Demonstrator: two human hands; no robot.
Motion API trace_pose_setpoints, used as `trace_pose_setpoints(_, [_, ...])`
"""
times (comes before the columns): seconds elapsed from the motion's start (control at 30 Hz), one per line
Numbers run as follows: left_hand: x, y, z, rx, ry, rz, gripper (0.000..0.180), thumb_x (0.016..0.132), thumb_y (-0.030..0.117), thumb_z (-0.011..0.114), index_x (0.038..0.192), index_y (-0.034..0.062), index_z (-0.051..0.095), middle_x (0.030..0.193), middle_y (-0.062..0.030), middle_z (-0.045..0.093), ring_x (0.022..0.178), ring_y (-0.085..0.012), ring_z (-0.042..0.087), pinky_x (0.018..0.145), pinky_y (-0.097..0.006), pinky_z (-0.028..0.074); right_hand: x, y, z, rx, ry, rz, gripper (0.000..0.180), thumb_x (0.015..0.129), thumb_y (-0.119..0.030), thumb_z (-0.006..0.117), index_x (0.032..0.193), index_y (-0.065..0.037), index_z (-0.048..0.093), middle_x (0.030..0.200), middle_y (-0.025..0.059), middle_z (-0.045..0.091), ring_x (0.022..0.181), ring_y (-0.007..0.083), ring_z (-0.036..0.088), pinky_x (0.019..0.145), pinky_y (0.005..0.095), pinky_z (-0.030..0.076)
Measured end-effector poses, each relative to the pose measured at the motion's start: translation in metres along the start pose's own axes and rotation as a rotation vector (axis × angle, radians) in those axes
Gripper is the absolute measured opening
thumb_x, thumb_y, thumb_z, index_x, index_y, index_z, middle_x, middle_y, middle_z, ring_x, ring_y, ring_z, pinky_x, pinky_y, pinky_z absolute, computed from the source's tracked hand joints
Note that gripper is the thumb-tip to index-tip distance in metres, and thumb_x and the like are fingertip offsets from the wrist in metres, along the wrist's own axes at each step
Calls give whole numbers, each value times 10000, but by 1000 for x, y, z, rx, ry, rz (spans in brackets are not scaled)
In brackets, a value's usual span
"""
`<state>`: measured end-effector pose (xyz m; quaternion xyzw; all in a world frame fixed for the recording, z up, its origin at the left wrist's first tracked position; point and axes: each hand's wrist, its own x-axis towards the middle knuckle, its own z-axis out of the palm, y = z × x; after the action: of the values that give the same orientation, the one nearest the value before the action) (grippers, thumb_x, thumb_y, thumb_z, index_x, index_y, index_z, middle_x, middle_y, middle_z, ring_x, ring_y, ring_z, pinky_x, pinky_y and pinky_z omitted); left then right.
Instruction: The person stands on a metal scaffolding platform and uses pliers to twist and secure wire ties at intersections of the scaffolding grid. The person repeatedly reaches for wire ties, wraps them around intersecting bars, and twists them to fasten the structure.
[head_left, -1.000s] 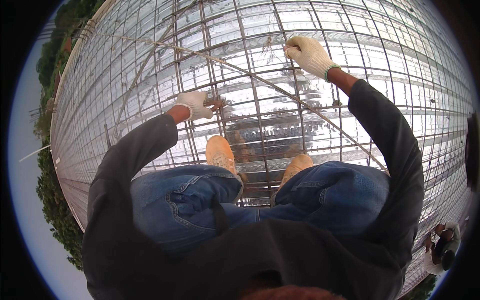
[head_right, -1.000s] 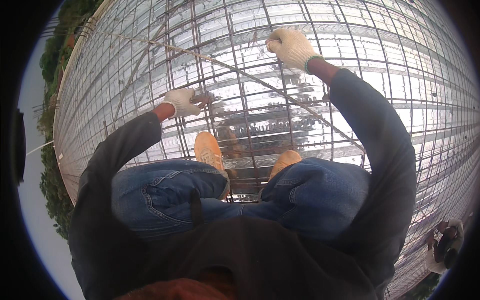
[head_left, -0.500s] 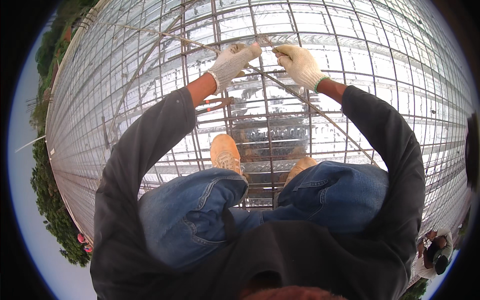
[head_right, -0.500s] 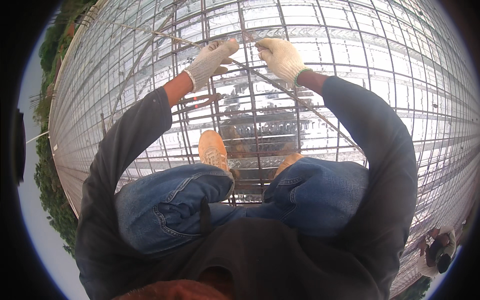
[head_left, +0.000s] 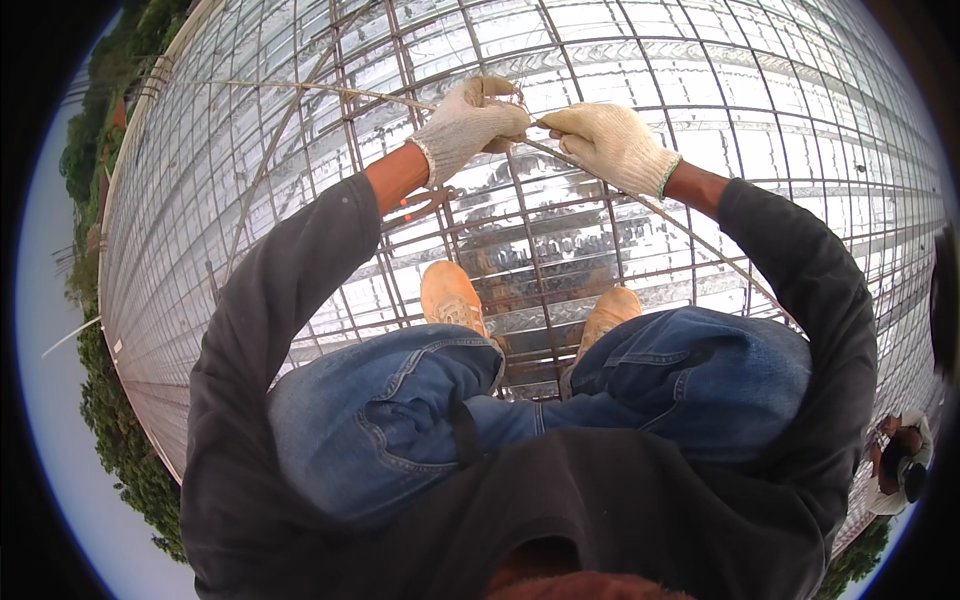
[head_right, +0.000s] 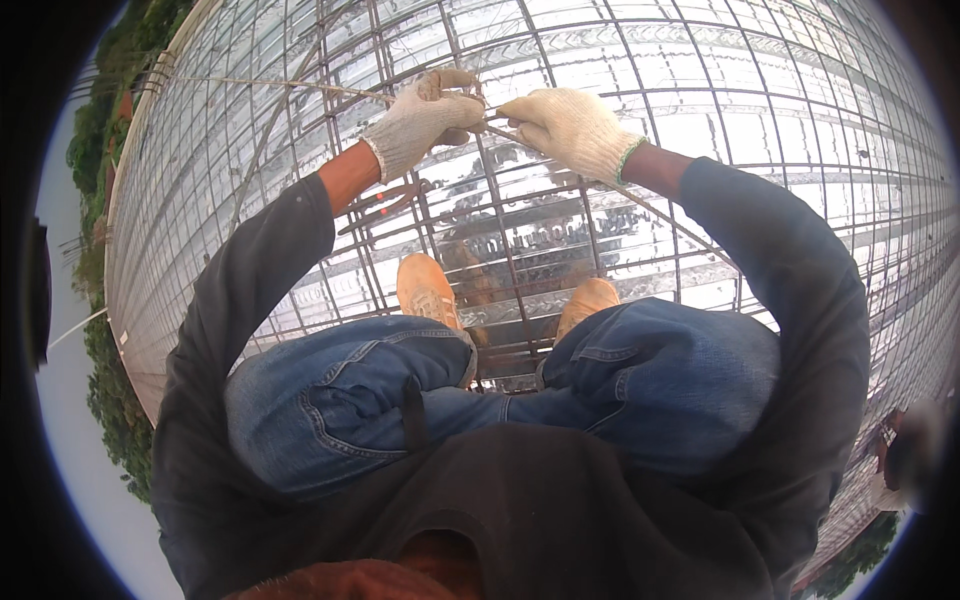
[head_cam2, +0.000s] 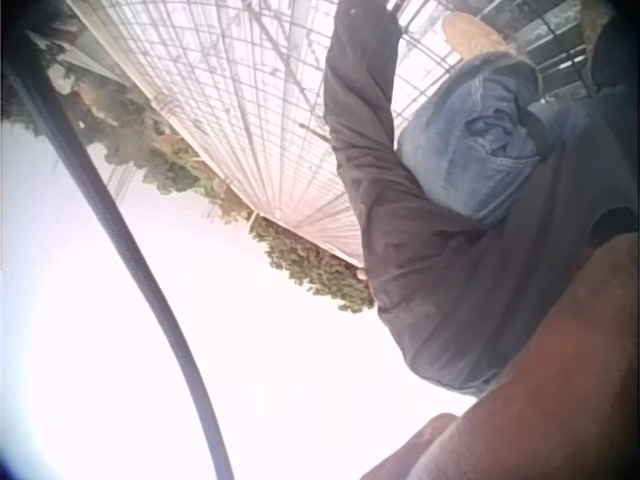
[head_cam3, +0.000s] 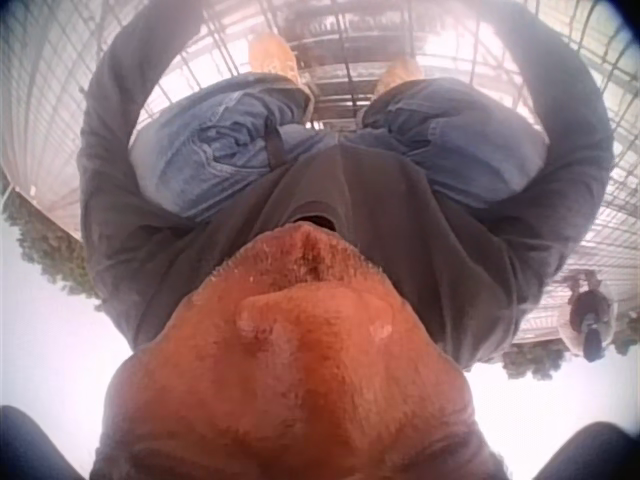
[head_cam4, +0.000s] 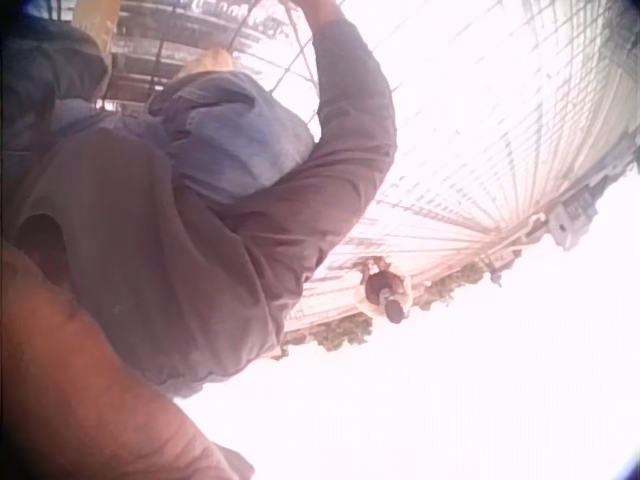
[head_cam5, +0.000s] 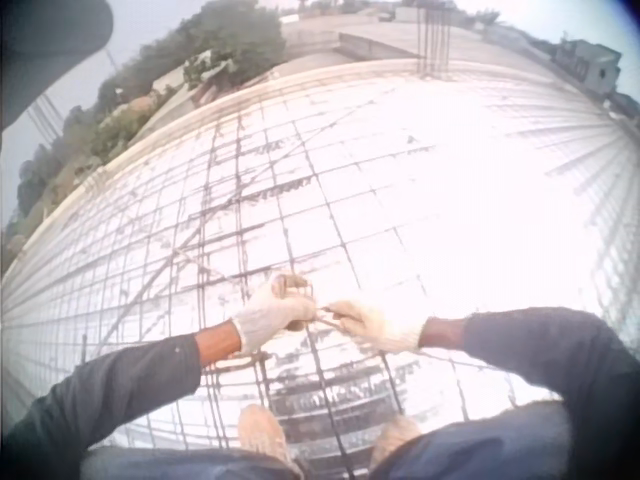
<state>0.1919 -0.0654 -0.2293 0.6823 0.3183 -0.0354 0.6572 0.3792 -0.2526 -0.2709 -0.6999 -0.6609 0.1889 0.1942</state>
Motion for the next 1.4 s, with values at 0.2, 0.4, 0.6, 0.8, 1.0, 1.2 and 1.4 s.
trace_pose_setpoints(0.2, [-12,-3,-7,50,46,5,642,1013,275,798,1530,-6,542,1234,-102,728,1022,-187,739,886,-335,631,11,15,-12,-162,63,-162,357,1092,-225,651,1431,-128,707,1153,153,778,1057,346,767,916,484,625])
trace_pose_setpoints(0.4, [-14,-9,-25,-452,-94,75,457,1083,254,719,1463,22,613,1241,-102,728,1070,-206,727,956,-373,616,11,1,-23,-228,115,-171,367,1091,-232,652,1452,-179,694,1099,112,780,943,316,788,826,472,635])
trace_pose_setpoints(0.6, [-22,-15,-37,-296,-115,58,310,1109,227,669,1353,36,680,1146,-102,754,1089,-207,730,1009,-397,610,-2,3,-26,-206,76,-227,380,1072,-210,681,1450,-175,703,1050,100,779,963,306,782,836,452,628])
trace_pose_setpoints(0.8, [-18,-19,-41,-240,-22,-15,222,1099,236,692,1251,76,709,1111,-83,768,1082,-189,736,1021,-406,603,-19,-1,-25,-83,40,-131,379,1068,-199,685,1440,-138,715,1114,104,783,1054,307,761,917,443,612])
trace_pose_setpoints(1.0, [-12,-22,-29,-124,100,-40,252,1082,331,719,1184,101,736,1082,-59,785,1040,-181,744,990,-395,608,-27,-1,-26,-65,35,-81,362,1078,-179,659,1427,-123,733,1135,109,782,1064,288,749,942,436,604])
trace_pose_setpoints(1.2, [-16,-8,4,5,-34,-21,280,1059,356,715,1118,86,763,1054,-58,795,954,-153,740,919,-340,616,-29,-7,-24,-50,34,-76,356,1064,-173,663,1409,-120,735,1153,114,786,1071,316,757,968,463,607])
trace_pose_setpoints(1.4, [-4,-12,-15,119,-105,-119,294,1035,364,733,1015,75,783,941,-60,790,823,-154,733,800,-341,631,-34,-8,-19,-52,16,-75,368,1054,-164,668,1414,-118,730,1148,118,787,1061,319,763,961,469,614])
